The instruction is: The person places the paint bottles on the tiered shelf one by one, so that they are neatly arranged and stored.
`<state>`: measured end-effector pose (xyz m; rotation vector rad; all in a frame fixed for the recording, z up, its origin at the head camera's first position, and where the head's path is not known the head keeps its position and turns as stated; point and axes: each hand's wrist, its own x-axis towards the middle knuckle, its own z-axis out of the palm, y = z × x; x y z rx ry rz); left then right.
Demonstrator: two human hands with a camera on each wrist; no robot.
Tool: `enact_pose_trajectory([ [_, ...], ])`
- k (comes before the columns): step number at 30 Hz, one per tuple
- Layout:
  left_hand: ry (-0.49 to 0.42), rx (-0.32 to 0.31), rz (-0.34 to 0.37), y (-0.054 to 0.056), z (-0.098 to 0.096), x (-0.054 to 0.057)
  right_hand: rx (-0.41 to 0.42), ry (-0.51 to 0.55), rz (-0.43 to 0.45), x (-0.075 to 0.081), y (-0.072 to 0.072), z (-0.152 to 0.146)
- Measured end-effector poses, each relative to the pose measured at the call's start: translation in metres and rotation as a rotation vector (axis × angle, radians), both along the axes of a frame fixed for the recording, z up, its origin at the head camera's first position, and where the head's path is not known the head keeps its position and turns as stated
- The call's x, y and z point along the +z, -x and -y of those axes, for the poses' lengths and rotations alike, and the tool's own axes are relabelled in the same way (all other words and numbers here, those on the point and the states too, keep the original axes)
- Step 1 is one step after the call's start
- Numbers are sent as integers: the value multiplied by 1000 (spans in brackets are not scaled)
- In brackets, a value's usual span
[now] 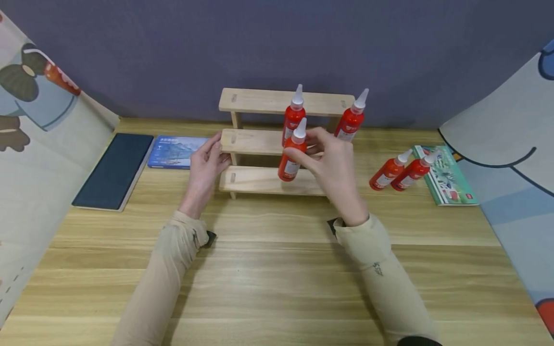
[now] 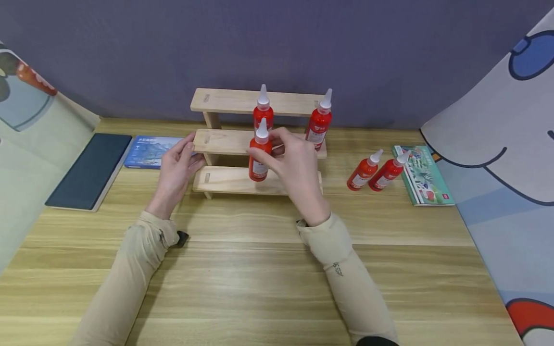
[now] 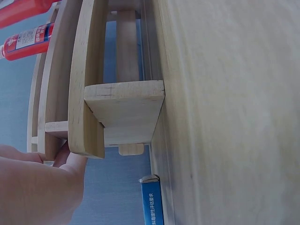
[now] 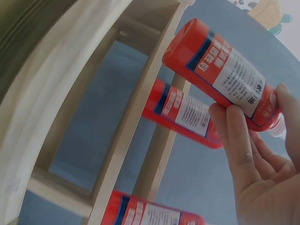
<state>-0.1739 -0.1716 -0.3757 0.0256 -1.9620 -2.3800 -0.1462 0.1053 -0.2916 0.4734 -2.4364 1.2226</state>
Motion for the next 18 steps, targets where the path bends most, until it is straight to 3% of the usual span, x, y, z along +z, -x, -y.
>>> enact_pose_trajectory([
  [18, 0, 3, -10, -1, 0, 1, 11, -7, -23, 9, 15, 36],
])
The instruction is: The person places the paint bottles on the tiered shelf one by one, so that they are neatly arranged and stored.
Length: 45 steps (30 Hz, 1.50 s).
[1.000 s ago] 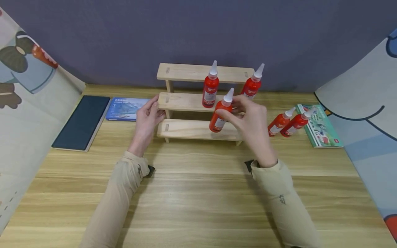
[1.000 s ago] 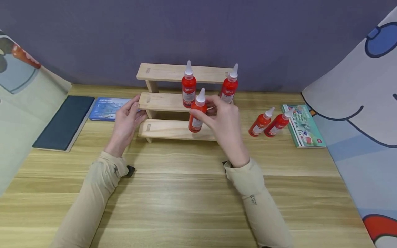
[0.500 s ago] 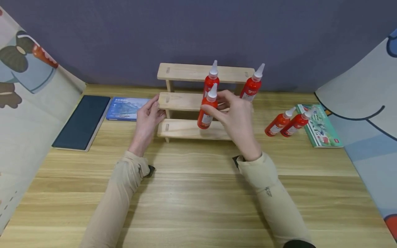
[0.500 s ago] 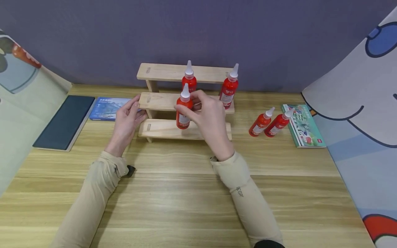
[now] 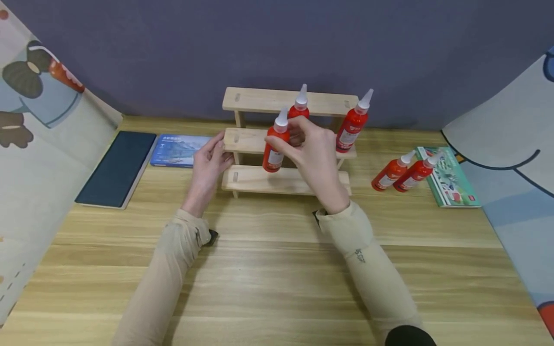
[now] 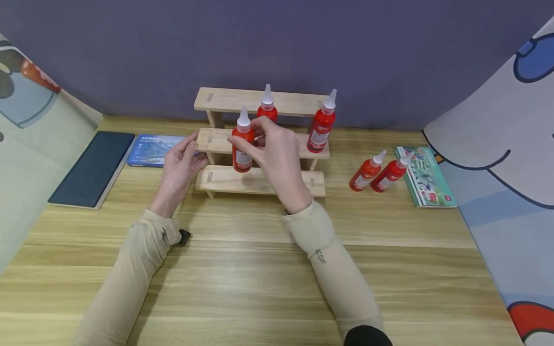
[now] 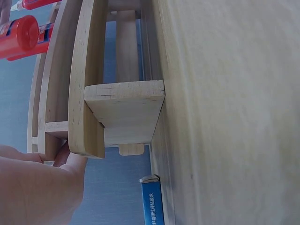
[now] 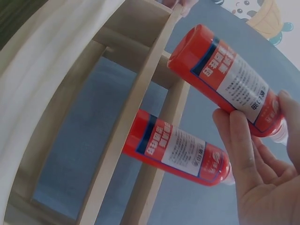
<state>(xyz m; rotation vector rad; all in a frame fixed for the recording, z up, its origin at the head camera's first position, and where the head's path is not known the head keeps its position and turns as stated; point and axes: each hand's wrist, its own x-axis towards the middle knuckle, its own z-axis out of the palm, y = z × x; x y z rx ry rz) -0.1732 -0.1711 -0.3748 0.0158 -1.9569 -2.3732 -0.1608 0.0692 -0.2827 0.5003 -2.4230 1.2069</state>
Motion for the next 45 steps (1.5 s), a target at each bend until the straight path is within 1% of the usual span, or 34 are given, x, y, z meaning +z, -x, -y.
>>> enact_pose_trajectory([
  [9, -2, 9, 20, 1, -2, 1, -5, -26, 16, 1, 10, 13],
  [15, 2, 20, 27, 1, -1, 1, 23, -26, 11, 1, 16, 20],
  [21, 4, 32, 30, 1, -2, 2, 38, -14, 3, 6, 21, 29],
  [29, -5, 30, 38, 1, -3, 3, 83, 12, -20, 7, 28, 40],
  [37, -9, 44, 48, 1, -3, 3, 61, -22, -23, 8, 37, 57],
  [41, -9, 37, 45, 0, -2, 3, 63, -49, -21, 7, 42, 63],
  [45, -9, 30, 44, 1, -3, 3, 48, -62, -21, 5, 46, 68],
])
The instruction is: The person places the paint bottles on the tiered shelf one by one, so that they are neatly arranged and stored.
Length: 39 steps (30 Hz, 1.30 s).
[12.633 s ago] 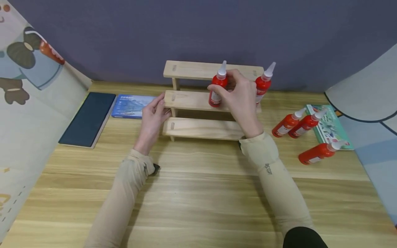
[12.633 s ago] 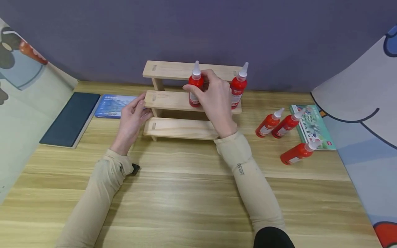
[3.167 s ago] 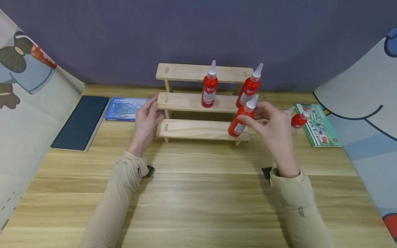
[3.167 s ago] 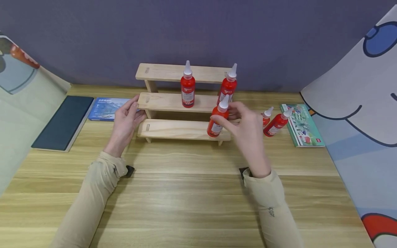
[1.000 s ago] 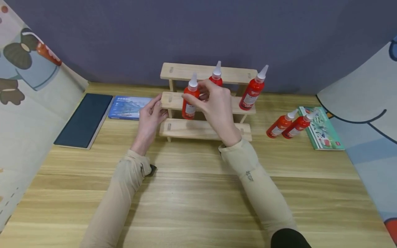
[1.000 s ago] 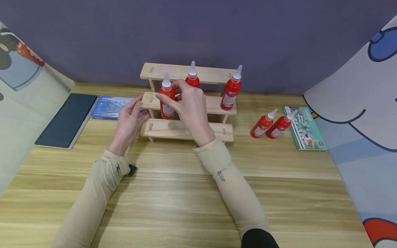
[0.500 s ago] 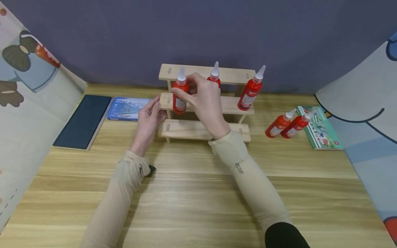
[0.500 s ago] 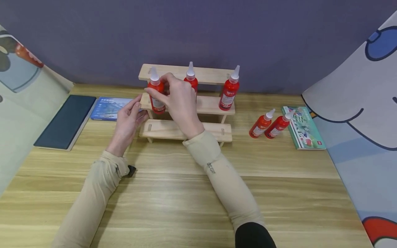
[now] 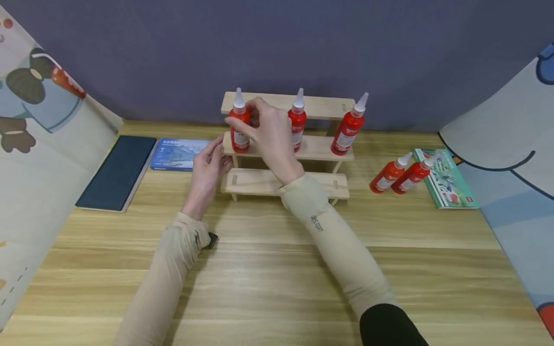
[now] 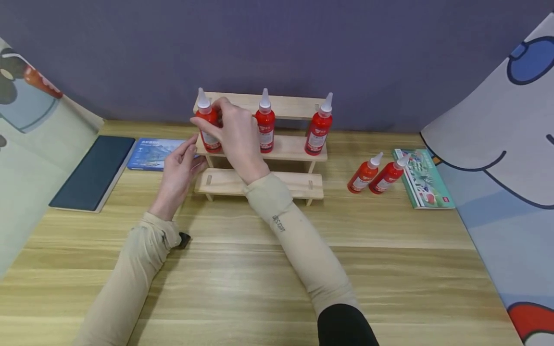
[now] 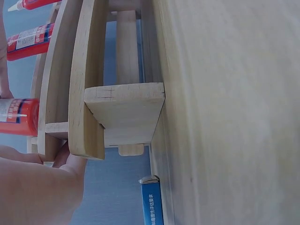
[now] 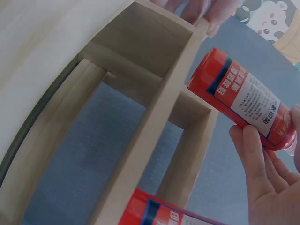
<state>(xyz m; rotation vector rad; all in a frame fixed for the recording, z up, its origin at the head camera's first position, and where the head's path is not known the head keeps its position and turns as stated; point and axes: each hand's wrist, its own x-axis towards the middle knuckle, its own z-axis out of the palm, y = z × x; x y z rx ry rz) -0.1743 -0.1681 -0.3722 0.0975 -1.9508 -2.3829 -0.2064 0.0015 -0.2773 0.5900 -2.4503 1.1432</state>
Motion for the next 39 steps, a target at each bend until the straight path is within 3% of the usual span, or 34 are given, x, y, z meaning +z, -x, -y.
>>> enact_pose_trajectory([
  [11, -5, -7, -16, 0, 0, -1, -24, 5, 19, -6, 7, 5],
  [23, 4, -1, -10, -1, 0, -1, -44, -29, -51, -9, 8, 10],
  [39, 19, -6, 4, -1, 0, 0, -32, -84, -6, -3, -3, -1],
])
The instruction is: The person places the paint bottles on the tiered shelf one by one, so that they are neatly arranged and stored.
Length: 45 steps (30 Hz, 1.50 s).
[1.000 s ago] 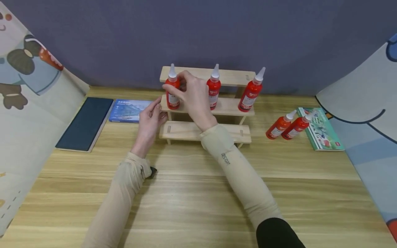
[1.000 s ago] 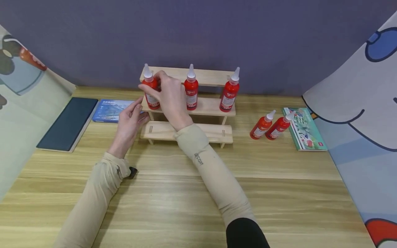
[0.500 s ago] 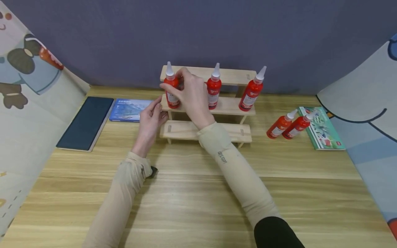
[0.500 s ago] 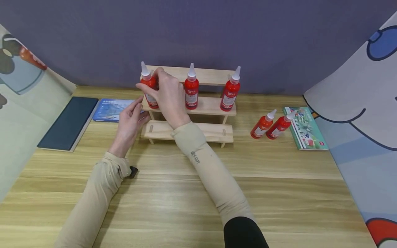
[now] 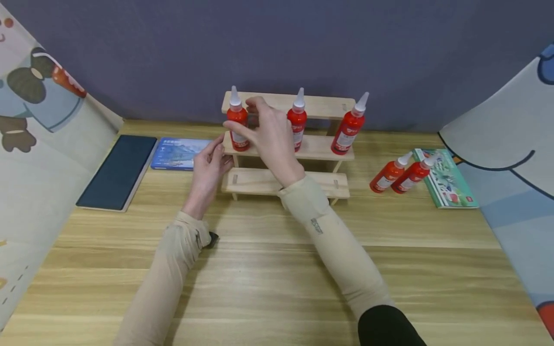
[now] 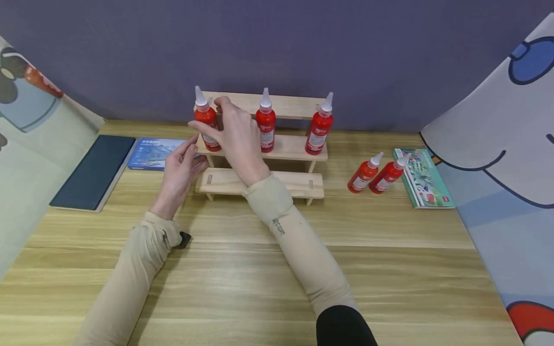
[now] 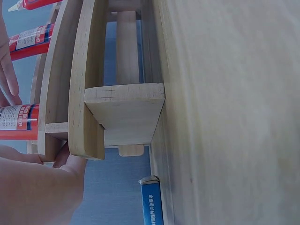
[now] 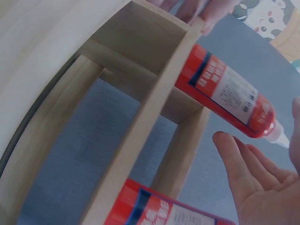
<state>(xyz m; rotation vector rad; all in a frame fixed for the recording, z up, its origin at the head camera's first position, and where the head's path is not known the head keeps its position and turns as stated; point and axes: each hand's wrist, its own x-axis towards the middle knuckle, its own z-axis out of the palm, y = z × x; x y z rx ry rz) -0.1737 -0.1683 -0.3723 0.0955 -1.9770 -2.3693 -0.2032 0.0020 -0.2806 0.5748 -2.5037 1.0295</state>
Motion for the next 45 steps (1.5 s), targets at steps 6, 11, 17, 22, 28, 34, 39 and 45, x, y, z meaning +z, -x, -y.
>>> enact_pose_trajectory([
  [6, -11, 8, 0, 1, -1, 0, 1, 48, 51, 5, -12, -13],
  [11, -6, 15, 4, 2, 0, 0, 11, 91, 86, 5, -23, -28],
  [17, 1, 2, -3, 2, 1, 0, 23, 140, 103, 3, -37, -46],
  [22, 18, 8, -1, 1, 2, 0, 13, 154, 70, -1, -44, -58],
  [28, 29, 9, -5, 0, 2, -1, 0, 152, 11, -7, -51, -76],
  [34, 33, 14, -13, 1, 2, -1, -11, 207, 33, -13, -57, -98],
  [39, 39, 12, -14, 1, 1, -1, -52, 224, 47, -13, -64, -118],
  [45, 43, 1, -11, 0, 1, -1, -140, 201, 49, -12, -72, -144],
])
